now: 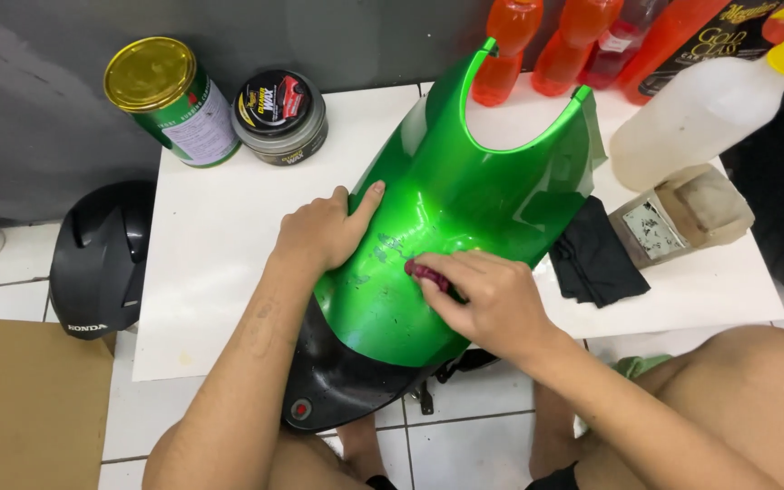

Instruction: The person scrubs a green motorcycle fender with a small purple abrasive pad while holding it steady with the other hand. The fender is placed on a white table surrounded by various cleaning products and a helmet.

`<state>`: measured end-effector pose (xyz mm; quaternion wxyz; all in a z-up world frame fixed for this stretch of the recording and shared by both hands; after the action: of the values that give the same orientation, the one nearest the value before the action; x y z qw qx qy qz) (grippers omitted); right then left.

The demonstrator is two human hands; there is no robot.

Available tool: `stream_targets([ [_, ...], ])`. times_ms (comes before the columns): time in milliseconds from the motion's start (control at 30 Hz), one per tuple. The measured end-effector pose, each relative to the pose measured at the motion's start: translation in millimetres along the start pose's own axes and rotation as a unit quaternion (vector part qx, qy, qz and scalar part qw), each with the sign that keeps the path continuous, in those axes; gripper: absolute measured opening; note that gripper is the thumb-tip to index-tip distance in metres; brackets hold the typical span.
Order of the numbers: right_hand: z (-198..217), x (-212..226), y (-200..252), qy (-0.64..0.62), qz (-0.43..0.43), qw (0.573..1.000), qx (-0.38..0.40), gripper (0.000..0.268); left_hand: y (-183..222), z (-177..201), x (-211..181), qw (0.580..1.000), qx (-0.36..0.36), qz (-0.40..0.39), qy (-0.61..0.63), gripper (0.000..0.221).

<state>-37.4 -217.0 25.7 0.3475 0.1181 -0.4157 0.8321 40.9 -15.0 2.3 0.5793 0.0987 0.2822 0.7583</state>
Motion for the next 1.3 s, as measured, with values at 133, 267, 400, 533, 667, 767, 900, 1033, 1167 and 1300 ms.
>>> stream_targets([
  [133,-1.5,-18.3,7.0,0.047,-0.018,0.999,-0.015,0.017,-0.3,1.4,1.7,1.000,-0.006,0.001,0.006,0.102],
  [267,-3.3,6.9,7.1,0.028,0.017,0.999,-0.008,0.016,-0.6,-1.1,2.6,1.000,-0.007,-0.002,0.015,0.103],
  [400,4.0,-10.9,7.6,0.038,-0.015,0.999,-0.015,0.017,-2.3,-3.3,4.2,1.000,-0.005,-0.004,0.019,0.104],
  [533,2.2,-8.3,11.1,0.047,-0.001,0.999,-0.017,0.017,-4.9,-1.9,4.3,0.999,-0.013,-0.012,0.030,0.104],
  [667,1.5,-22.7,11.9,0.050,-0.033,0.997,-0.047,0.018,-2.3,-2.5,3.8,0.999,-0.013,-0.013,0.035,0.105],
  [767,-6.2,1.2,4.2,0.025,0.004,0.999,-0.028,0.016,-5.2,-3.3,4.4,0.999,-0.011,-0.014,0.028,0.105],
  [900,-9.9,0.8,9.0,0.017,0.000,1.000,-0.004,0.015,-2.1,-1.0,3.8,0.999,-0.004,-0.011,0.032,0.104],
  [1033,-10.7,-4.5,9.6,0.062,-0.007,0.997,-0.035,0.015,-4.3,-3.2,6.1,0.999,-0.012,-0.016,0.041,0.105],
  [1167,-10.1,7.6,7.4,-0.002,-0.016,1.000,-0.014,0.017,-4.7,-1.7,6.1,0.999,-0.013,-0.023,0.041,0.105],
  [1300,-12.5,-3.6,14.2,0.039,-0.041,0.998,-0.034,0.016,-5.6,-3.7,6.6,0.999,-0.015,-0.021,0.043,0.105],
])
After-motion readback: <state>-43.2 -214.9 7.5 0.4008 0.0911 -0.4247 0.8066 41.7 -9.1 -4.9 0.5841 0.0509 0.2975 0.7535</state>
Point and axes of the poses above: each hand's wrist, its own y-axis away from the middle knuckle, its own z-axis out of the back of the hand, x = y × z, the point moved 3 cm from there along -y, towards the middle knuckle, and after that the axes turned 11 degrees about z, right-handed, at the moved point
